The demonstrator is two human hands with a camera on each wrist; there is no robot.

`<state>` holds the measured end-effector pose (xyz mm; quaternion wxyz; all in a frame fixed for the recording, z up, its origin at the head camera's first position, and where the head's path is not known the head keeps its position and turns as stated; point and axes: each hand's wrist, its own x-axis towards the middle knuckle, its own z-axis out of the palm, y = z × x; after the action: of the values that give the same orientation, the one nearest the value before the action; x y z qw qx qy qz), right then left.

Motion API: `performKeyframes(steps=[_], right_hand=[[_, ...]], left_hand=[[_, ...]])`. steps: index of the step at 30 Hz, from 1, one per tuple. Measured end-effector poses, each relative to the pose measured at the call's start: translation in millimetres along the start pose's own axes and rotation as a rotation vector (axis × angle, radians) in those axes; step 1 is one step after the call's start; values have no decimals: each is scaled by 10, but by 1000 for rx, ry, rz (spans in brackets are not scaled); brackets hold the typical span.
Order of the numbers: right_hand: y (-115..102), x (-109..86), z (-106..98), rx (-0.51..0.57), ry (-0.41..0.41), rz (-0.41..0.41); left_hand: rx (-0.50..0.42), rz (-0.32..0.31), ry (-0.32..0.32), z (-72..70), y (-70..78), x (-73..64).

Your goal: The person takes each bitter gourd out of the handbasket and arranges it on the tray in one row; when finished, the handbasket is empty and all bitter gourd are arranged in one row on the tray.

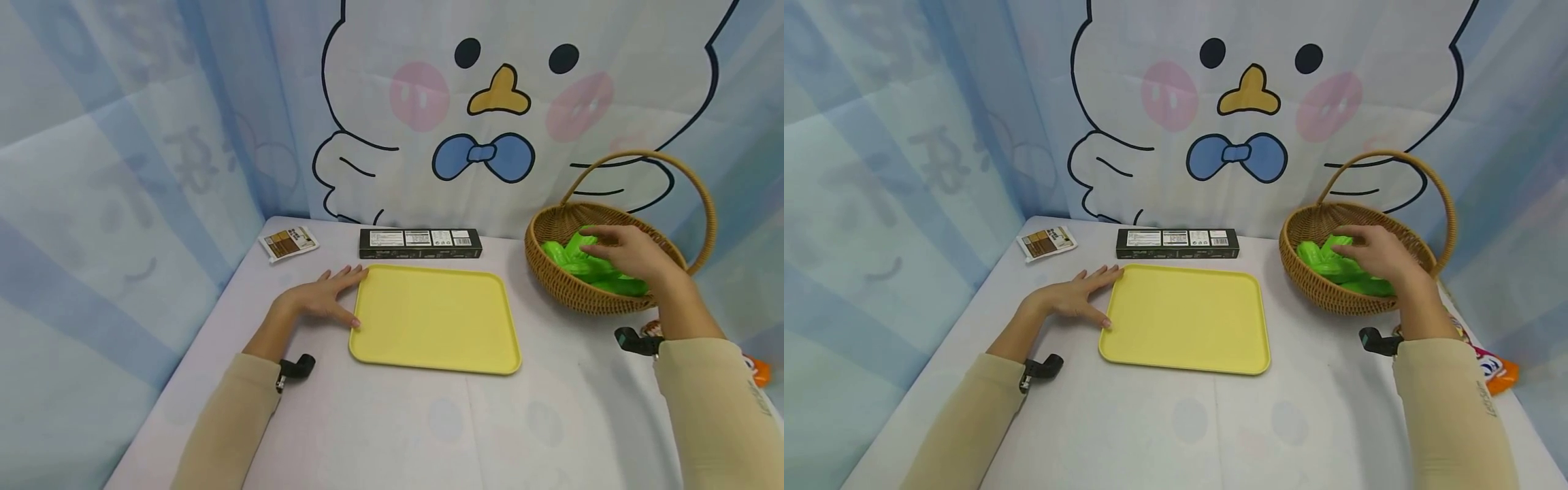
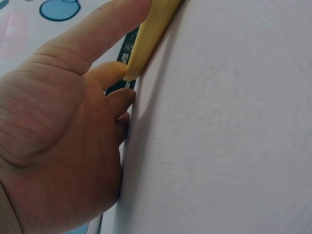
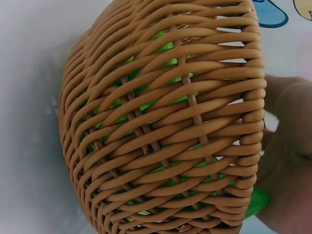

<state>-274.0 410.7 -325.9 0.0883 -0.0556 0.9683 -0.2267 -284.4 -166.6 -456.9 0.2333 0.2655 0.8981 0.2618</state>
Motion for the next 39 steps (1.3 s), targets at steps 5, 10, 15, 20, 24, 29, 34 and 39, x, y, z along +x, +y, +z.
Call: performKeyframes(steps=[5, 10, 15, 20, 24, 29, 34, 39], right_hand=[[64, -17, -13, -7, -61, 36], [98, -41, -22, 23, -102, 37], [139, -20, -10, 20, -133, 11], [168, 17, -2, -3, -147, -7], [170, 22, -9, -6, -160, 5], [177, 29, -13, -36, -161, 12], [206, 36, -3, -42, -154, 25], [178, 23, -1, -50, -175, -10]], left_hand=[[1, -2, 3, -5, 4, 2], [1, 3, 2, 1, 1, -1], [-6, 5, 2, 7, 2, -5], [-7, 10, -2, 5, 11, -13], [-6, 13, -3, -1, 10, -10], [-5, 20, 1, 0, -3, -7], [-10, 16, 3, -3, 4, -13], [-10, 7, 2, -5, 13, -19]])
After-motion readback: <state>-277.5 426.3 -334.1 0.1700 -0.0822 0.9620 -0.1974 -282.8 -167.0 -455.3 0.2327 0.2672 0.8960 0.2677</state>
